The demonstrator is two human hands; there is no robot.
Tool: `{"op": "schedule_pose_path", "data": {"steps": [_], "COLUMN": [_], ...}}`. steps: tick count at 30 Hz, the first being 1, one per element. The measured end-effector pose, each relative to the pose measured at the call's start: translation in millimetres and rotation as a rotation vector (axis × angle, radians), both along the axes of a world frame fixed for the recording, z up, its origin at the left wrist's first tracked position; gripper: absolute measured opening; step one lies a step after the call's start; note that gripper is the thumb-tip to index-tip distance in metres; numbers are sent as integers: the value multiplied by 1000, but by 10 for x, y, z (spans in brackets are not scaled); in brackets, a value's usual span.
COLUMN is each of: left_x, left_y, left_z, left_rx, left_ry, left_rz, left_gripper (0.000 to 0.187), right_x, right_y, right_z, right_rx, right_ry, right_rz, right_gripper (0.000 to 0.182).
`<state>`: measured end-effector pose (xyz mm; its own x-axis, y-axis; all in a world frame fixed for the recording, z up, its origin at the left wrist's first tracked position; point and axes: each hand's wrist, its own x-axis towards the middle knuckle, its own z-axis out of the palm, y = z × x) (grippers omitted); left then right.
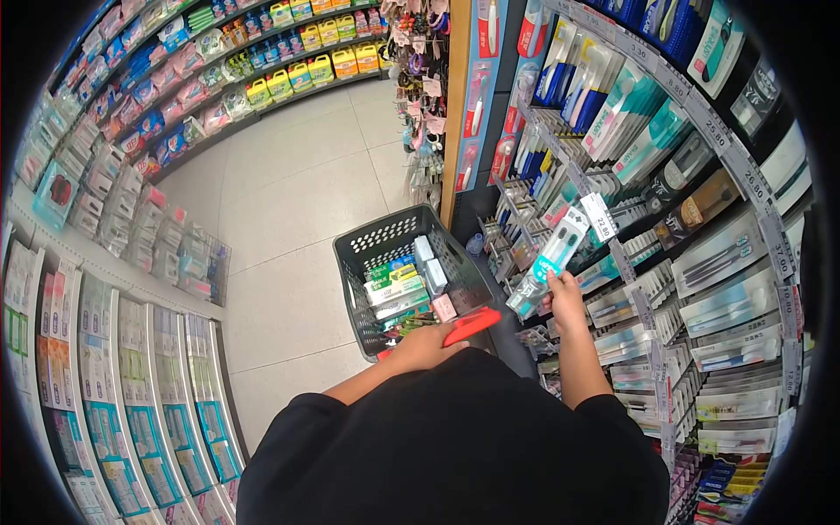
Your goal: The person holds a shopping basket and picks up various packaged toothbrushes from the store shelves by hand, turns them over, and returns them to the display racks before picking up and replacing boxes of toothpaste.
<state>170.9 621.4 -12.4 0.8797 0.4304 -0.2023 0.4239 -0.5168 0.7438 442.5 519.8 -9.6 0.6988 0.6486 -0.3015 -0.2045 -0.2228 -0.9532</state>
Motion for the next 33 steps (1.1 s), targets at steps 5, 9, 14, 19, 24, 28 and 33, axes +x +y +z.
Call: {"op": "schedule_pose_path", "data": {"steps": [5,9,14,19,24,28,33], "left_x": [-8,-45,-161,-247,-241,-224,-218], "left_y": [-12,-13,15,-60,-43,-46,-71], "left_z": [-91,-98,-175,-193,-342,-355,-70], "left_rx": [-139,-264,-366,-343,-520,-483,-664], "left_ry": [-82,-277,-341,-520,-669,-706,-729], "left_rz": [141,289,331,502,536,527,517], "left_gripper": [49,46,37,36,36,38,41], "right_x": [-331,-786,-1070,-1076,-1133,-1162,-1153], "right_y": [132,347,609,628,518,508,526], "right_z": [-69,-44,-188,-211,-58,-26,-152], "right_rx": [55,239,262,182,87,125,152], "right_ry": [199,314,144,-73,-419,-341,-313], "right_rz": [188,371,564,748,917,871,843], "right_gripper": [20,24,26,27,23,22,25]}}
